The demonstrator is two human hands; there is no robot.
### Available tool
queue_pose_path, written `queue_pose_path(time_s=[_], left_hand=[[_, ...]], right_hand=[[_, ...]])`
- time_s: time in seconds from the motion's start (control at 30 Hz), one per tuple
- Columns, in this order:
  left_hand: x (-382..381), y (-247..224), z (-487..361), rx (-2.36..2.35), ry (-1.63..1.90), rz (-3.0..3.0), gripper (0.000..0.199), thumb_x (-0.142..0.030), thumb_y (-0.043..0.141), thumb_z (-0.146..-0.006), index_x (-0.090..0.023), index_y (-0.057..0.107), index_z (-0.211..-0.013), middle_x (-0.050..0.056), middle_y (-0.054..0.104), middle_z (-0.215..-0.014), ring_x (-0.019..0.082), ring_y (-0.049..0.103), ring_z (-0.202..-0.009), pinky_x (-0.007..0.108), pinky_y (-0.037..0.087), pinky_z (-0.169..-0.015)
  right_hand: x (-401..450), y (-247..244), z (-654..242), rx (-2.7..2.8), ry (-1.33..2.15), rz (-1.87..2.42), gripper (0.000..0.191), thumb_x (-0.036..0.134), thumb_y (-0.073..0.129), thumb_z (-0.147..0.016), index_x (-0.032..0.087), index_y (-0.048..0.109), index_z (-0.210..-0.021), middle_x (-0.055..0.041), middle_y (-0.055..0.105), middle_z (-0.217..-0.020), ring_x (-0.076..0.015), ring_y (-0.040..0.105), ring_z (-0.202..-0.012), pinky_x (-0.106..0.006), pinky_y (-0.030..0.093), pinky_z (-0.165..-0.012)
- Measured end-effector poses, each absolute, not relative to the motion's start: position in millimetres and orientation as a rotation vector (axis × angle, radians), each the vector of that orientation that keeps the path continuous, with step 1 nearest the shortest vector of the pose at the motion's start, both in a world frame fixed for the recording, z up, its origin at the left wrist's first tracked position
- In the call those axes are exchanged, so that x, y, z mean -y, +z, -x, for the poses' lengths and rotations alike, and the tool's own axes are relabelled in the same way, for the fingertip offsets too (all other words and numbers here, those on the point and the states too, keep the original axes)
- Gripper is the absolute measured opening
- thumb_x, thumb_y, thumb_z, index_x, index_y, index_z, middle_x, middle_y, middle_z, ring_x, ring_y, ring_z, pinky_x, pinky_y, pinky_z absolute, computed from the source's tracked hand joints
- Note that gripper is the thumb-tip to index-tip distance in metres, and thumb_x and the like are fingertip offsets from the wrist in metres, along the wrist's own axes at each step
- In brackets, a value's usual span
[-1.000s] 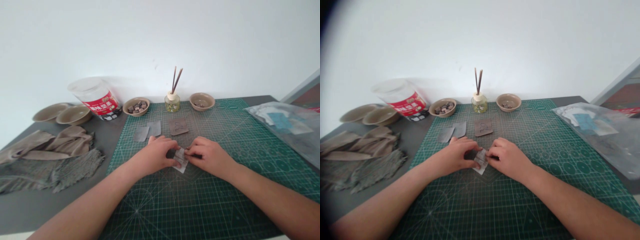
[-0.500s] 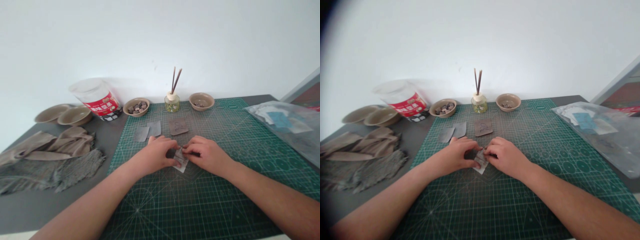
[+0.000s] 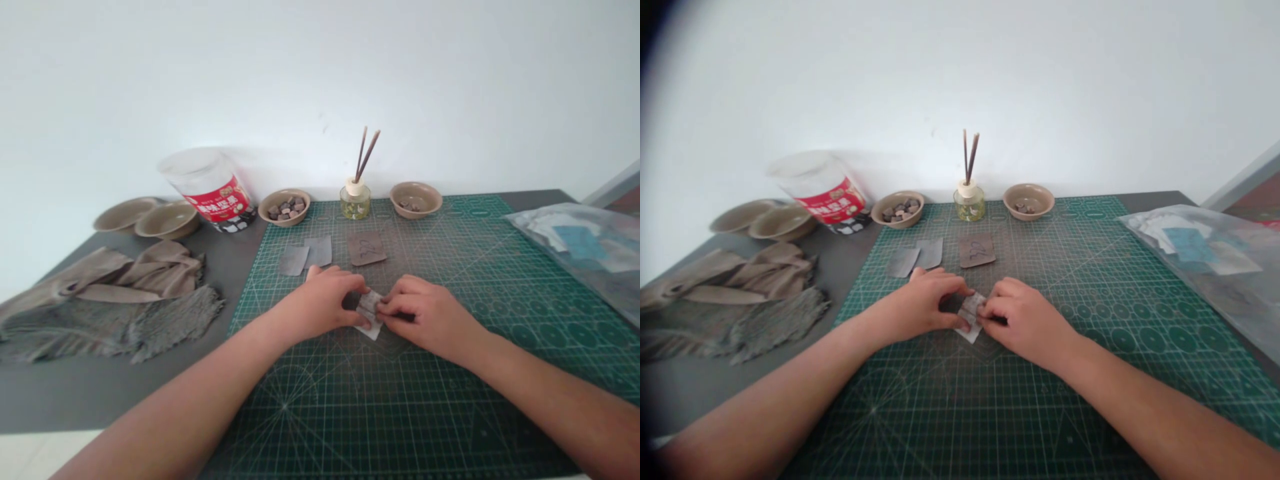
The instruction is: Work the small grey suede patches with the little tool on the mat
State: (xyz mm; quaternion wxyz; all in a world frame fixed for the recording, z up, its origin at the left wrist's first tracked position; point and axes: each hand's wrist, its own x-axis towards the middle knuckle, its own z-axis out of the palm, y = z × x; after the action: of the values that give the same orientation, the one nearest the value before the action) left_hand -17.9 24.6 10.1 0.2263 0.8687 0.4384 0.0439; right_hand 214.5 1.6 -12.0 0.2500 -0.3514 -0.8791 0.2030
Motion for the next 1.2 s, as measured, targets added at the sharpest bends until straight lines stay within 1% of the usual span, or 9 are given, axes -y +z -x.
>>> queue_pose_path(time_s=[0.13,0.2,0.3,0.57,0.7,0.8,0.93,1.03,1.2], left_hand=[[-24.2,11.3,17.7,-1.193,0.135,-2.394,0.045,-0.053,0.081,-0.075,-0.025,0.068,-0.109,0.002,0.071,-0.106,0.028,0.059,-0.108,0.039,0.032,-0.088],[-24.1,12.2,17.7,-1.198,0.124,-2.394,0.049,-0.055,0.081,-0.074,-0.025,0.068,-0.110,0.002,0.071,-0.106,0.028,0.059,-0.108,0.039,0.032,-0.088],[-23.6,13.7,17.6,-1.191,0.109,-2.395,0.047,-0.052,0.081,-0.075,-0.025,0.067,-0.110,0.003,0.072,-0.109,0.029,0.058,-0.111,0.039,0.032,-0.090],[-23.4,13.0,17.6,-1.186,0.117,-2.384,0.043,-0.049,0.080,-0.076,-0.025,0.067,-0.110,0.002,0.073,-0.111,0.029,0.057,-0.113,0.040,0.031,-0.090],[-23.5,13.0,16.7,-1.202,0.113,-2.389,0.048,-0.055,0.081,-0.074,-0.025,0.068,-0.110,0.003,0.072,-0.107,0.029,0.058,-0.110,0.040,0.031,-0.090],[-23.5,12.9,16.4,-1.206,0.118,-2.392,0.045,-0.054,0.080,-0.076,-0.025,0.068,-0.108,0.002,0.071,-0.104,0.028,0.059,-0.108,0.039,0.031,-0.089],[-24.1,12.0,16.9,-1.207,0.124,-2.386,0.045,-0.053,0.080,-0.075,-0.025,0.067,-0.107,0.002,0.070,-0.101,0.028,0.060,-0.106,0.038,0.032,-0.088],[-24.3,12.4,17.1,-1.195,0.127,-2.382,0.044,-0.054,0.080,-0.075,-0.025,0.068,-0.106,0.002,0.070,-0.101,0.028,0.059,-0.107,0.038,0.032,-0.088],[-23.9,14.2,17.5,-1.190,0.111,-2.381,0.044,-0.056,0.078,-0.076,-0.025,0.068,-0.106,0.003,0.071,-0.101,0.029,0.058,-0.108,0.041,0.033,-0.091]], right_hand=[[2.1,-12.0,-212.8,2.403,0.569,0.881,0.007,0.021,0.069,-0.091,0.020,0.074,-0.087,-0.0048,0.068,-0.089,-0.0192,0.061,-0.088,-0.033,0.050,-0.078],[3.9,-12.0,-212.9,2.393,0.550,0.915,0.006,0.019,0.069,-0.090,0.019,0.073,-0.085,-0.0048,0.067,-0.088,-0.0196,0.059,-0.086,-0.034,0.049,-0.076],[7.5,-12.4,-213.1,2.399,0.547,0.925,0.008,0.014,0.069,-0.086,0.020,0.072,-0.082,-0.0040,0.065,-0.084,-0.0191,0.059,-0.083,-0.033,0.048,-0.072],[10.6,-12.3,-213.0,2.429,0.560,0.908,0.009,0.012,0.070,-0.084,0.021,0.071,-0.083,-0.0026,0.063,-0.084,-0.0182,0.059,-0.083,-0.030,0.047,-0.070],[5.9,-11.6,-213.4,2.397,0.510,1.005,0.007,0.016,0.069,-0.088,0.020,0.070,-0.082,-0.0032,0.063,-0.085,-0.0182,0.059,-0.083,-0.031,0.048,-0.072],[4.0,-12.1,-211.9,2.368,0.526,1.031,0.010,0.020,0.067,-0.092,0.020,0.071,-0.083,-0.0036,0.064,-0.086,-0.0179,0.060,-0.083,-0.032,0.048,-0.073],[2.8,-13.0,-211.5,2.399,0.568,0.966,0.006,0.020,0.069,-0.091,0.021,0.072,-0.085,-0.0031,0.064,-0.086,-0.0183,0.060,-0.085,-0.032,0.048,-0.074],[2.1,-13.5,-210.7,2.380,0.506,0.998,0.010,0.022,0.067,-0.093,0.020,0.072,-0.085,-0.0040,0.065,-0.087,-0.0187,0.060,-0.085,-0.033,0.048,-0.075],[3.6,-15.1,-209.4,2.390,0.530,0.941,0.007,0.022,0.069,-0.091,0.021,0.073,-0.085,-0.0039,0.066,-0.087,-0.0184,0.060,-0.085,-0.033,0.050,-0.074]])
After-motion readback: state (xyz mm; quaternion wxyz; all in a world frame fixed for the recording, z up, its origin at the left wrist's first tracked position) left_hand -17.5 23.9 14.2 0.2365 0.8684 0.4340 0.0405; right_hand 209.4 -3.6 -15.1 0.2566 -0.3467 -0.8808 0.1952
